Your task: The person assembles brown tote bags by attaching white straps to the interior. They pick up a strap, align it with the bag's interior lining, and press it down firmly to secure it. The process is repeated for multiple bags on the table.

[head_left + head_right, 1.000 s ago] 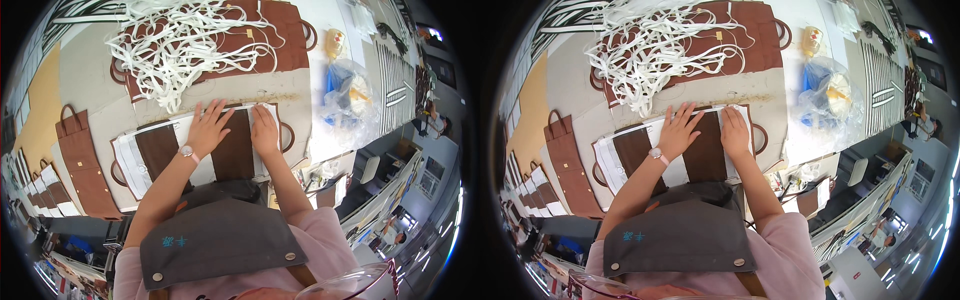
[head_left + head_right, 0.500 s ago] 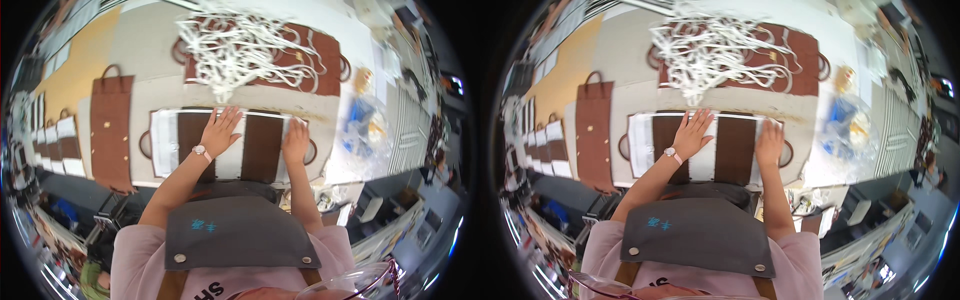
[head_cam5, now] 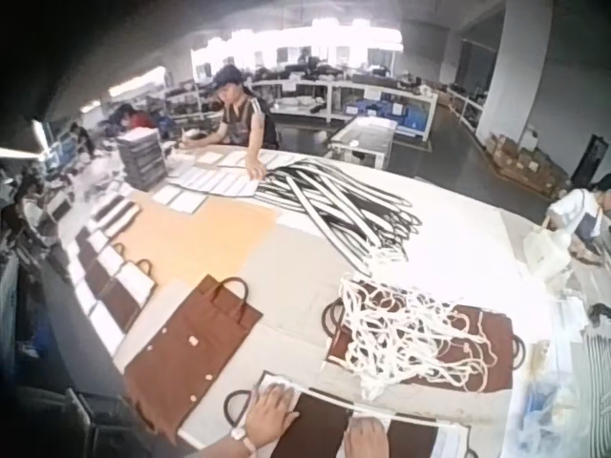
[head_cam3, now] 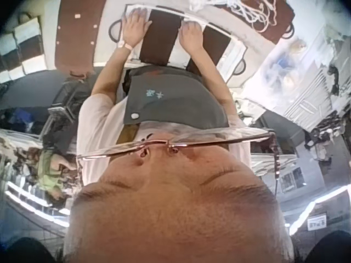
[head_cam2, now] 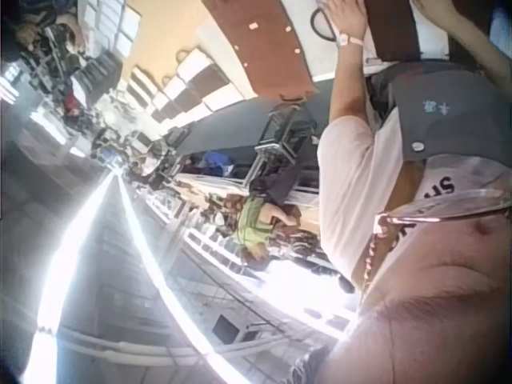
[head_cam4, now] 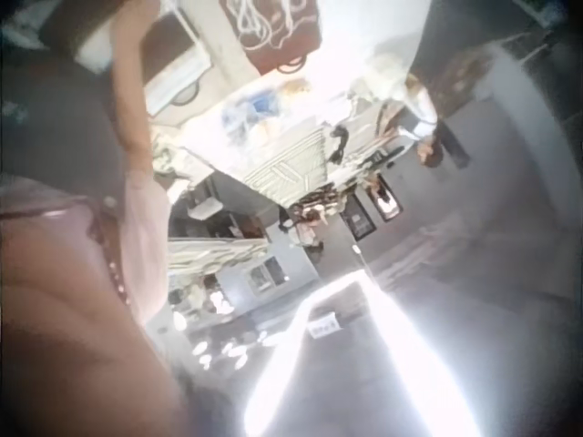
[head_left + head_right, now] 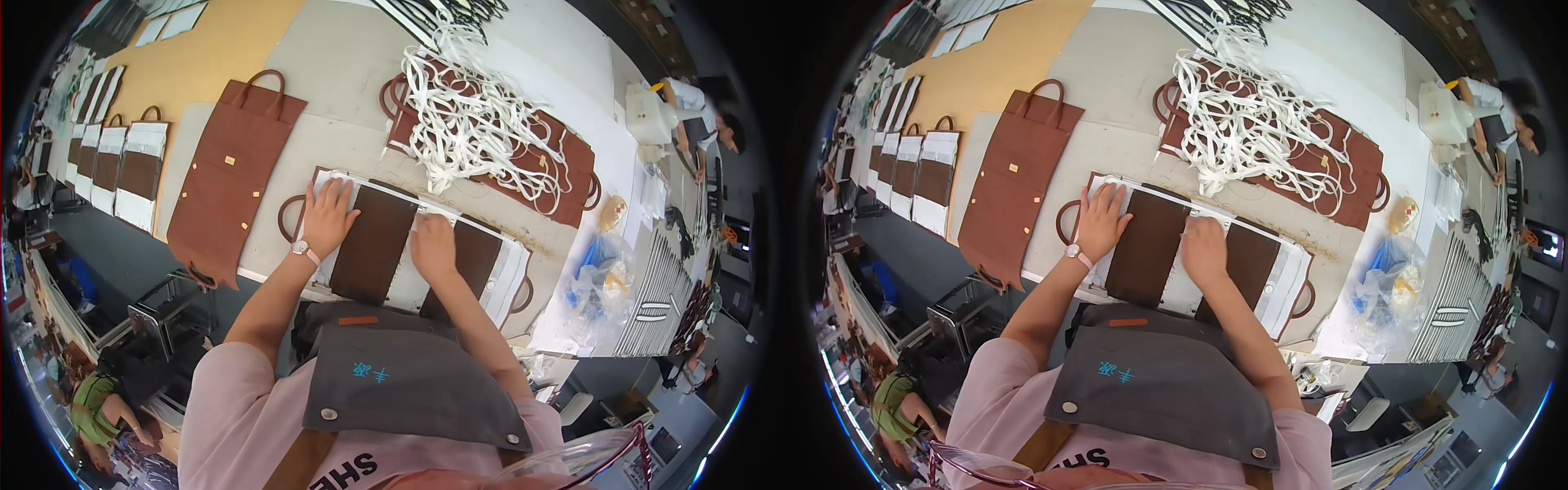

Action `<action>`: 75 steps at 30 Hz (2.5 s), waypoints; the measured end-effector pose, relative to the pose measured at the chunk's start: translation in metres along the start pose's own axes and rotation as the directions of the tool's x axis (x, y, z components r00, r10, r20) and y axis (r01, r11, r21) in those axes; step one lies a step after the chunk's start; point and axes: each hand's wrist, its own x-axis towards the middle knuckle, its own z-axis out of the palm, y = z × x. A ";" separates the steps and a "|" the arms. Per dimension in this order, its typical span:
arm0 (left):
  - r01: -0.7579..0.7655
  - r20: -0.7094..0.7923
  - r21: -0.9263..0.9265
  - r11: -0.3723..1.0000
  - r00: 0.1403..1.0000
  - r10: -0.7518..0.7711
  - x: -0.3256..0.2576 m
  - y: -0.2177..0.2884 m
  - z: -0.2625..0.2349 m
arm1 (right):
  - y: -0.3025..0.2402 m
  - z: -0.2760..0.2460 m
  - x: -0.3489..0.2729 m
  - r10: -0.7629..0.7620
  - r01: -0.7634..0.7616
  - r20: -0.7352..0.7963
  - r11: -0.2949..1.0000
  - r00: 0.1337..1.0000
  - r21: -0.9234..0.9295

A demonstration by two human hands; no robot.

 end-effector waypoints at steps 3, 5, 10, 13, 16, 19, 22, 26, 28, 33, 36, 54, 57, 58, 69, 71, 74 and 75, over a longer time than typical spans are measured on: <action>-0.033 0.029 -0.036 0.999 0.999 0.034 0.001 -0.009 -0.002 | -0.038 0.008 0.040 -0.178 0.175 0.072 0.983 0.981 0.048; -0.050 0.028 -0.037 0.998 0.998 0.051 0.001 -0.017 0.000 | -0.054 0.021 0.064 -0.255 0.253 0.054 0.967 0.966 0.040; -0.066 0.026 -0.088 0.994 0.997 0.068 -0.004 -0.030 0.004 | -0.069 0.040 0.094 -0.273 0.274 0.147 0.962 0.951 0.016; -0.062 0.019 -0.112 0.992 0.998 0.065 0.000 -0.032 0.006 | -0.073 0.038 0.104 -0.223 0.221 0.208 0.975 0.952 0.035; -0.054 0.029 -0.114 0.992 0.998 0.057 0.002 -0.032 0.004 | -0.070 0.037 0.119 -0.124 0.079 0.285 0.983 0.951 0.166; -0.055 0.010 -0.135 0.989 0.998 0.057 0.001 -0.032 0.004 | -0.060 0.036 0.126 -0.062 -0.038 0.330 0.956 0.942 0.290; -0.051 -0.038 -0.168 0.984 0.998 0.045 0.004 -0.032 0.007 | -0.050 0.036 0.107 -0.050 -0.009 0.196 0.958 0.979 0.285; -0.048 -0.058 -0.175 0.983 0.998 0.038 0.001 -0.035 0.011 | -0.048 0.019 0.019 -0.019 0.017 0.034 0.997 0.999 0.069; -0.068 -0.049 -0.161 0.985 0.997 0.061 0.000 -0.037 0.010 | -0.044 0.008 -0.006 0.014 -0.015 0.032 1.000 0.999 0.019; -0.175 0.022 -0.173 0.969 0.983 0.182 0.002 -0.050 -0.006 | -0.035 0.002 -0.005 0.063 -0.068 0.054 0.993 0.997 0.100; -0.200 -0.007 -0.173 0.965 0.979 0.202 0.001 -0.054 -0.004 | -0.038 0.009 0.022 0.109 -0.105 -0.022 0.982 0.994 0.156; -0.162 0.032 -0.091 0.983 0.986 0.166 -0.001 -0.056 0.012 | -0.022 -0.008 -0.068 0.350 -0.346 -0.064 0.936 0.935 0.060; -0.174 0.033 -0.056 0.983 0.984 0.176 0.000 -0.056 0.012 | -0.003 -0.035 -0.148 0.500 -0.520 -0.229 0.854 0.835 -0.029; -0.180 0.027 -0.050 0.982 0.983 0.181 0.000 -0.054 0.011 | 0.005 -0.042 -0.177 0.533 -0.571 -0.285 0.819 0.796 -0.061; -0.222 0.047 0.093 0.971 0.975 0.218 -0.001 -0.057 0.018 | 0.104 -0.051 -0.339 0.868 -0.944 -0.478 0.259 0.135 0.205; -0.180 0.089 0.141 0.974 0.982 0.168 -0.002 -0.051 0.014 | 0.125 -0.054 -0.328 0.712 -0.910 -0.616 0.413 0.336 -0.020; -0.117 0.089 0.235 0.965 0.991 0.099 -0.001 -0.038 0.009 | 0.149 -0.063 -0.286 0.724 -0.920 -0.608 0.391 0.326 -0.028; -0.110 0.120 0.225 0.968 0.989 0.085 0.000 -0.032 0.007 | 0.160 -0.064 -0.280 0.762 -0.920 -0.573 0.391 0.300 0.038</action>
